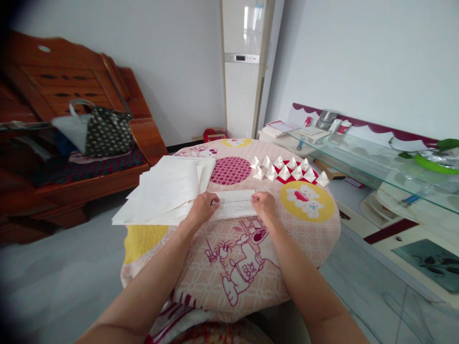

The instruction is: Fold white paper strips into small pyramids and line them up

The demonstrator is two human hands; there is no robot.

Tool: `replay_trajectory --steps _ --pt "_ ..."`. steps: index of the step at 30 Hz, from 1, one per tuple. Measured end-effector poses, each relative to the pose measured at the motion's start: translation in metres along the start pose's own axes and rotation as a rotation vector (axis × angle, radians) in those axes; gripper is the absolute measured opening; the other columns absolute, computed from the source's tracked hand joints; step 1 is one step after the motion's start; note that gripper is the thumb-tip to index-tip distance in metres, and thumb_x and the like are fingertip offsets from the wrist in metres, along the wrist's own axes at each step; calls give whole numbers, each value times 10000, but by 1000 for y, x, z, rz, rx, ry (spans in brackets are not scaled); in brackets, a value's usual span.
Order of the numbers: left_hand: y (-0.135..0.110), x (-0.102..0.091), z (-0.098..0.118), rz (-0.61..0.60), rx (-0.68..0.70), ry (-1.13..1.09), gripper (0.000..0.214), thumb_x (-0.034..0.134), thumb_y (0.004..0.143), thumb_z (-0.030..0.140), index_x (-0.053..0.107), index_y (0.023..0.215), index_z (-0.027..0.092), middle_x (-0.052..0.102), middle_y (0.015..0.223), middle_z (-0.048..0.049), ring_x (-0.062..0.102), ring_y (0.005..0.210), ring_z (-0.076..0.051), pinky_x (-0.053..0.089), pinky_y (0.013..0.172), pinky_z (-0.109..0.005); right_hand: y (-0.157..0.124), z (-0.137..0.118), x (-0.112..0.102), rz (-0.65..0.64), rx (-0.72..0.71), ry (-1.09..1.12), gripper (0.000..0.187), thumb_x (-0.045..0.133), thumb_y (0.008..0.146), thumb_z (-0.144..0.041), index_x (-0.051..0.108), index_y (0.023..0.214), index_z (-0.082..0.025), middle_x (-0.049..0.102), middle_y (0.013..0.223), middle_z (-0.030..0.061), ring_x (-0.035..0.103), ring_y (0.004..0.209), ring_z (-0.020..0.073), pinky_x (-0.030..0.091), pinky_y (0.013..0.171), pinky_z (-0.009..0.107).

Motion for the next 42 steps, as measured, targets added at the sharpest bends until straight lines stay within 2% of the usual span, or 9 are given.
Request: replay_trajectory --steps 2,9,13,20,26,35,42 --pt "0 1 -1 -9 9 27 206 604 878 117 746 1026 136 730 1079 -117 688 1034 -225 522 973 -320 -1 -2 0 -3 4 -47 293 653 829 -168 814 1073 -146 799 1028 118 750 955 233 534 853 268" --pt "2 3 -5 1 38 -1 289 592 887 110 762 1120 101 746 1100 -132 693 1052 -225 526 1006 -322 -1 -3 -1 3 -10 -102 303 636 865 -182 800 1119 -163 792 1071 112 745 995 228 525 883 268" --pt "2 -1 -8 17 20 -26 311 608 876 123 766 1144 126 757 1093 -125 701 1037 -227 535 1005 -336 -1 -3 1 9 -24 -128 293 628 864 -172 810 1092 -195 798 1061 81 746 981 218 528 865 264" --pt "3 -3 -10 -22 -27 -40 340 616 856 130 768 1160 136 768 1088 -120 711 1039 -234 535 1015 -341 -2 -5 2 -10 -41 -175 299 608 881 -175 808 1103 -180 789 1085 108 741 1001 230 517 857 266" --pt "3 -2 -10 -32 -32 -34 354 597 853 129 770 1161 147 762 1133 -119 701 1088 -237 521 1039 -329 -2 -7 2 -20 -47 -180 303 601 886 -184 808 1107 -173 790 1077 117 738 994 228 512 841 258" --pt "4 -3 -11 2 -19 -54 335 619 836 131 785 1124 166 775 1043 -105 716 996 -239 553 984 -353 0 -3 3 -18 -9 -154 310 608 865 -194 811 1100 -192 797 1049 107 737 972 228 528 846 274" --pt "4 -1 -12 -19 -48 -32 363 608 852 142 766 1178 143 770 1033 -115 715 977 -235 550 970 -333 1 -2 4 -25 -13 -149 312 603 859 -193 814 1088 -201 796 1065 97 735 991 225 529 869 277"
Point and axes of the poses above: each hand's wrist, its own y-axis towards the middle knuckle, its own x-axis out of the palm, z = x × y, the point moved 6 cm from there along y, towards the middle knuckle
